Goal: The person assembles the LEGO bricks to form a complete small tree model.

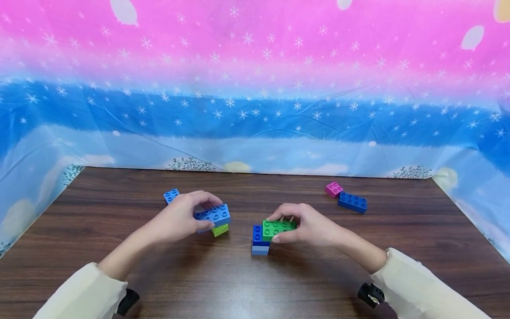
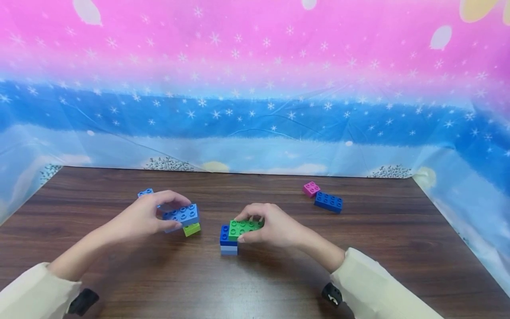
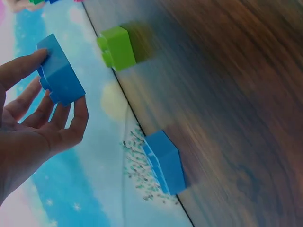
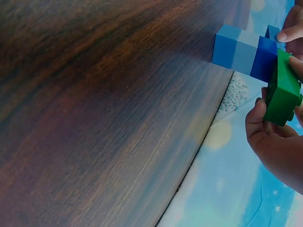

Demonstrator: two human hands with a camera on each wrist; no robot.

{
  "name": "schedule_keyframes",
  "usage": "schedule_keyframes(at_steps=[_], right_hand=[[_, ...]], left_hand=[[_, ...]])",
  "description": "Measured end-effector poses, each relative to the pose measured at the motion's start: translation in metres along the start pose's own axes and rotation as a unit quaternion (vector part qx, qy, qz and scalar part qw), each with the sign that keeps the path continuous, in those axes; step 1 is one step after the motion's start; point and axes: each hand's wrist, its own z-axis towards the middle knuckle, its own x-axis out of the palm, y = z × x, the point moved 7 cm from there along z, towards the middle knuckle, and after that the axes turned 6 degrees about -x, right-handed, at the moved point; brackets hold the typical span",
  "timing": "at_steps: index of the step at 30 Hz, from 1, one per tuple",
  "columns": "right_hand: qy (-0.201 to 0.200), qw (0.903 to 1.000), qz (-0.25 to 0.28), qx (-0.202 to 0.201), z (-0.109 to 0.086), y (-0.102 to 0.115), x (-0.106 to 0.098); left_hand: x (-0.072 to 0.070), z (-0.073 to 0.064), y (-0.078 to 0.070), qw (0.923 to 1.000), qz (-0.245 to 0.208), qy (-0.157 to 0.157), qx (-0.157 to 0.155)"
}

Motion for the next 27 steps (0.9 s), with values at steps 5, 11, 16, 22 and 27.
schedule_keyframes(at_steps=[5,11,16,22,27], right_hand=[[0.000,1.0000,-0.002,-0.003,0.000,-0.001,0.000],[-0.002,1.0000,-0.004,-0.001,0.000,-0.001,0.000],[-0.002,1.0000,-0.002,-0.001,0.000,-0.002,0.000],[-0.002,1.0000,-0.002,-0.007,0.000,-0.002,0.000],[-0.001,1.0000,-0.001,-0.007,0.001,-0.002,0.000]], left_hand=[[0.006,-0.003,-0.012,0.9997,-0.002,0.012,0.023],[0.013,-0.005,-0.025,0.9987,0.007,0.020,0.047],[0.021,-0.004,-0.032,0.9965,0.014,0.030,0.077],[0.027,-0.001,-0.040,0.9949,0.004,0.043,0.091],[0.032,0.002,-0.044,0.9937,0.000,0.058,0.096]])
